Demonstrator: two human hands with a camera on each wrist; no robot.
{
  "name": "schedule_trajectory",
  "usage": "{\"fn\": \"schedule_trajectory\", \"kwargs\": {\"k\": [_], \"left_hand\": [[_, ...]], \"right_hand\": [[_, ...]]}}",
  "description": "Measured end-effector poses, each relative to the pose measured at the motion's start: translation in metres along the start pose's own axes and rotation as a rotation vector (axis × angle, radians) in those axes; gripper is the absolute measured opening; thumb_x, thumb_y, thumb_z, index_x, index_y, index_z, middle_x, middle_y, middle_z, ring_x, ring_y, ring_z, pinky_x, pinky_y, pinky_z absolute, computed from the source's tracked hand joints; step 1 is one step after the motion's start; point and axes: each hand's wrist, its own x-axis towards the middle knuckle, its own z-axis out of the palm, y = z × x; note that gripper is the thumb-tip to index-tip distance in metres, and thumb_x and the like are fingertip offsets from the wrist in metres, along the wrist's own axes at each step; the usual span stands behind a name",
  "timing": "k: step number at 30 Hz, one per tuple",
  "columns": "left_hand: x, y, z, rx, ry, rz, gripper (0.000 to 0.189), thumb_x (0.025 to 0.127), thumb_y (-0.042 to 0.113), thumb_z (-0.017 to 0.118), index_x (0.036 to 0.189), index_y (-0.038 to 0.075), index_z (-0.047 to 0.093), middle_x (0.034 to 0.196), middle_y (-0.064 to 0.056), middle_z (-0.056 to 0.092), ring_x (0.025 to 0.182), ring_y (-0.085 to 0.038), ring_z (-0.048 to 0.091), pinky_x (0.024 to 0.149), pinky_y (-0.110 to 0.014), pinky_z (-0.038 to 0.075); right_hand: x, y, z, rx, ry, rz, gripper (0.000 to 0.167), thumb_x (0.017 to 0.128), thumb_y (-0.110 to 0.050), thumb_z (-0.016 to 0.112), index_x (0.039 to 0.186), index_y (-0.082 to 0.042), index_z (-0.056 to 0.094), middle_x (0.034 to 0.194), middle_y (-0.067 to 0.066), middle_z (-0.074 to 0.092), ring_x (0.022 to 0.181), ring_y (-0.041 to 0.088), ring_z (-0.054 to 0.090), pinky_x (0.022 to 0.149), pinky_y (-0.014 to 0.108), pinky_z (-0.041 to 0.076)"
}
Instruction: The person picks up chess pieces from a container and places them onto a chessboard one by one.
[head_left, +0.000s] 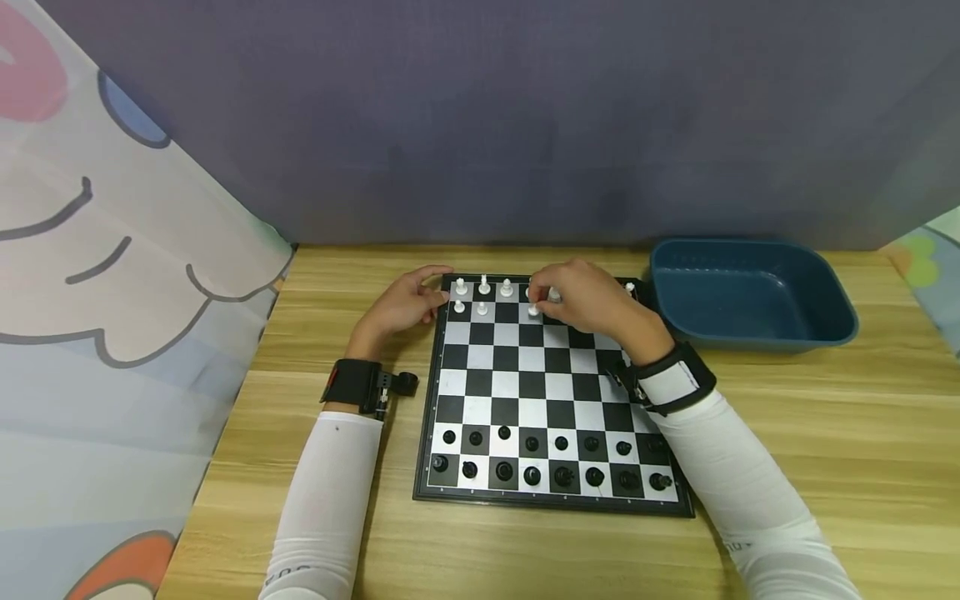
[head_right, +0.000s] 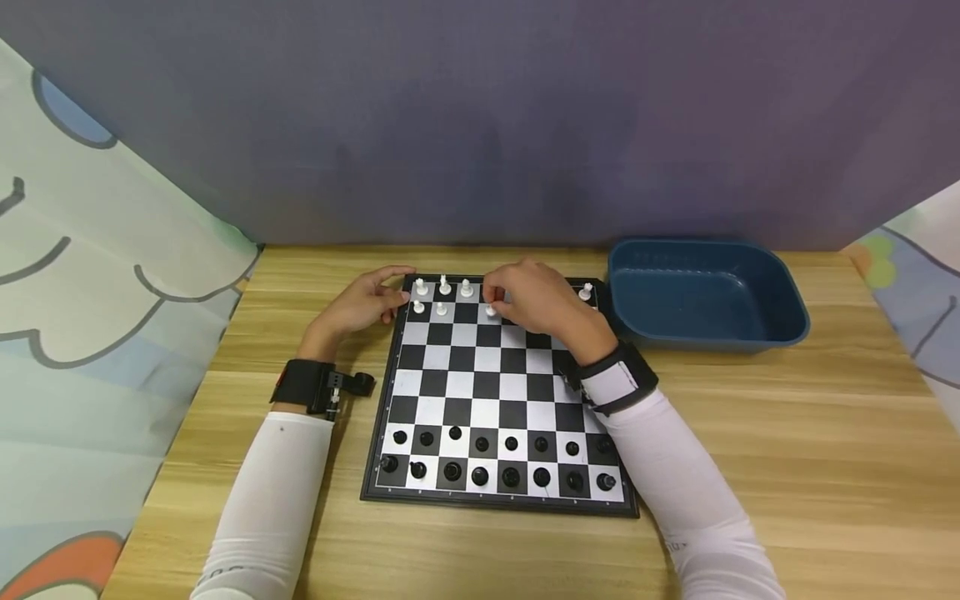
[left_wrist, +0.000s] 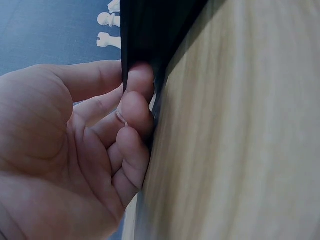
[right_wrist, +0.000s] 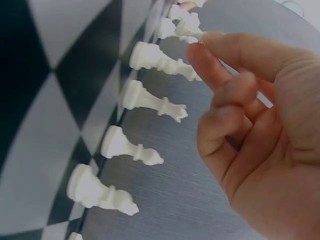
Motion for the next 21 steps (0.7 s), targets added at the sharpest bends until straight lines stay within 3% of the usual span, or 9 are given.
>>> {"fn": "schedule_trajectory", "kwargs": {"k": [12, 21], "left_hand": [[0.0002, 0.0, 0.0019, 0.001, 0.001, 0.002, 0.053, 0.103, 0.019, 0.063, 0.153, 0.026, 0.047, 0.077, -0.005, 0.059, 0.067, -0.019, 0.056, 0.062, -0.027, 0.048], [0.0002, -0.0001, 0.0012, 0.002, -0.001, -0.001, 0.054, 0.103, 0.019, 0.063, 0.154, 0.026, 0.046, 0.079, -0.005, 0.06, 0.068, -0.018, 0.056, 0.064, -0.027, 0.05]], "right_hand": [[0.0018, 0.0026, 0.0081, -0.027, -0.019, 0.017, 0.005, 0.093, -0.017, 0.077, 0.097, -0.018, 0.076, 0.098, -0.003, 0.076, 0.079, 0.017, 0.066, 0.071, 0.039, 0.052], [0.0002, 0.0013, 0.0021, -0.026, -0.031, 0.052, 0.008, 0.095, -0.017, 0.074, 0.103, -0.018, 0.076, 0.102, -0.002, 0.076, 0.087, 0.019, 0.067, 0.075, 0.041, 0.053]]}}
